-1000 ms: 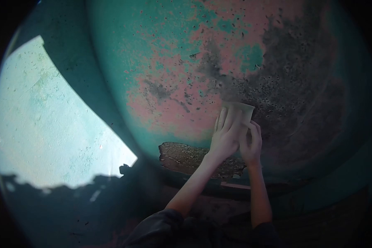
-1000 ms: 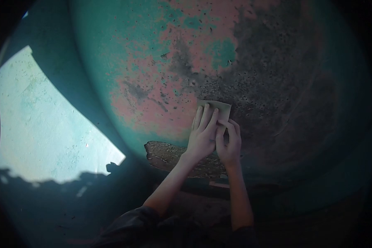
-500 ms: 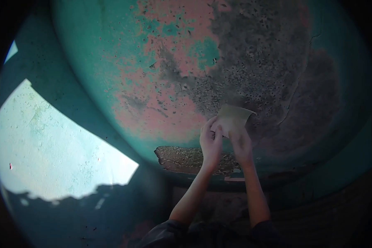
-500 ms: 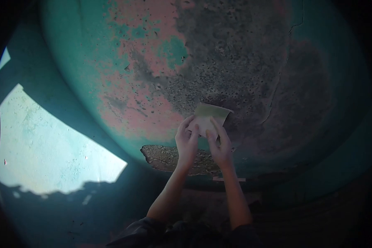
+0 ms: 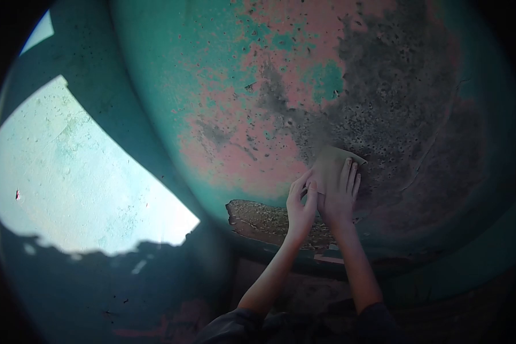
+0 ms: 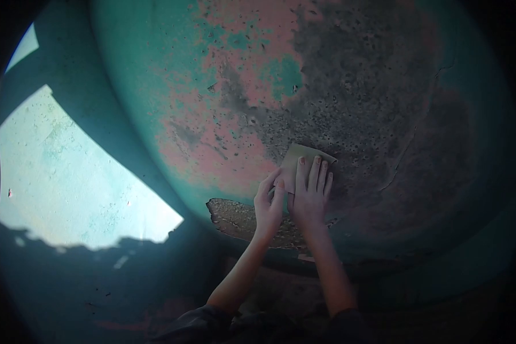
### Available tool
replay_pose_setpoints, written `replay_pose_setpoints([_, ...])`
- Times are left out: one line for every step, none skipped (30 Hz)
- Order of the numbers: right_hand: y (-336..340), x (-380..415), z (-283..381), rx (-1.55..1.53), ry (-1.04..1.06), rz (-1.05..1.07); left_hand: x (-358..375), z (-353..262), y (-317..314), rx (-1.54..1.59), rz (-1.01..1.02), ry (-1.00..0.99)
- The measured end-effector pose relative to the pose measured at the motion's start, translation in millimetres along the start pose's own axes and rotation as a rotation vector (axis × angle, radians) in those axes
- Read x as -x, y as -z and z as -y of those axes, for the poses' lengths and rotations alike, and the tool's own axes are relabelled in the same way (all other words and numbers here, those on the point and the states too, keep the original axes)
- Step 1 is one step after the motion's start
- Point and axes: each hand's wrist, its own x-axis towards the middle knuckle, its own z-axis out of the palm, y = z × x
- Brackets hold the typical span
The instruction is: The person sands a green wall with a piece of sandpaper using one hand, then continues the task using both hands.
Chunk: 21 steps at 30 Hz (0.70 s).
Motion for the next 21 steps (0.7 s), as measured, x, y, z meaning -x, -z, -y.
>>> replay_pose_setpoints([-6, 5, -2, 0.061, 0.010, -0.002, 0, -1, 6, 0.020, 0.036, -0.015])
replay_pose_setpoints([-12, 9, -4, 0.122, 0.016, -0.005, 1, -3, 12, 0.028, 0.034, -0.022])
replay_pose_setpoints([-17, 16, -5, 0.126, 0.021, -0.011, 2, -8, 19, -0.014, 0.016, -0.007])
replay_pose_setpoints([-22, 22, -7, 0.127, 0.031, 0.012, 1, -12, 28, -0.057, -0.001, 0.006])
replay_pose_setpoints([-19, 18, -3, 0.127, 0.042, 0.035, -2, -10, 37, -0.051, -0.001, -0.001])
replay_pose_setpoints([-16, 10, -1, 0.154, 0.057, 0.021, -8, -8, 46, -0.126, -0.012, -0.040])
replay_pose_setpoints([-14, -1, -1, 0.160, 0.065, 0.010, -15, -5, 53, -0.198, -0.026, -0.080])
replay_pose_setpoints([4, -25, 8, 0.154, 0.074, 0.011, -25, -8, 60, -0.191, -0.029, -0.090])
replay_pose_setpoints([22, -50, 18, 0.149, 0.079, 0.011, -38, -13, 68, -0.307, -0.055, -0.187])
replay_pose_setpoints([37, -75, 30, 0.180, 0.087, 0.004, -49, -18, 73, -0.421, -0.080, -0.283])
replay_pose_setpoints([38, -85, 36, 0.190, 0.085, 0.001, -58, -26, 75, -0.412, -0.076, -0.284])
replay_pose_setpoints([39, -92, 39, 0.166, 0.116, -0.008, -66, -37, 75, -0.464, -0.099, -0.343])
replay_pose_setpoints([39, -96, 41, 0.144, 0.146, -0.021, -74, -43, 76, -0.514, -0.121, -0.406])
replay_pose_setpoints([32, -87, 39, 0.177, 0.156, -0.003, -80, -44, 76, -0.501, -0.112, -0.412])
replay_pose_setpoints([16, -65, 35, 0.193, 0.150, -0.011, -84, -44, 75, -0.587, -0.080, -0.486])
replay_pose_setpoints([-3, -38, 30, 0.173, 0.129, 0.026, -89, -44, 74, -0.674, -0.045, -0.564])
replay_pose_setpoints([-11, -21, 28, 0.152, 0.106, 0.064, -90, -44, 73, -0.660, -0.033, -0.572])
replay_pose_setpoints([-9, -15, 28, 0.165, 0.094, 0.059, -89, -43, 71, -0.752, 0.047, -0.556])
replay_pose_setpoints([-8, -10, 28, 0.133, 0.058, 0.073, -88, -42, 70, -0.846, 0.130, -0.540])
replay_pose_setpoints([-7, -9, 27, 0.099, 0.024, 0.084, -87, -39, 69, -0.838, 0.143, -0.549])
replay_pose_setpoints([2, -21, 26, 0.106, 0.007, 0.078, -86, -34, 69, -0.906, 0.182, -0.498])
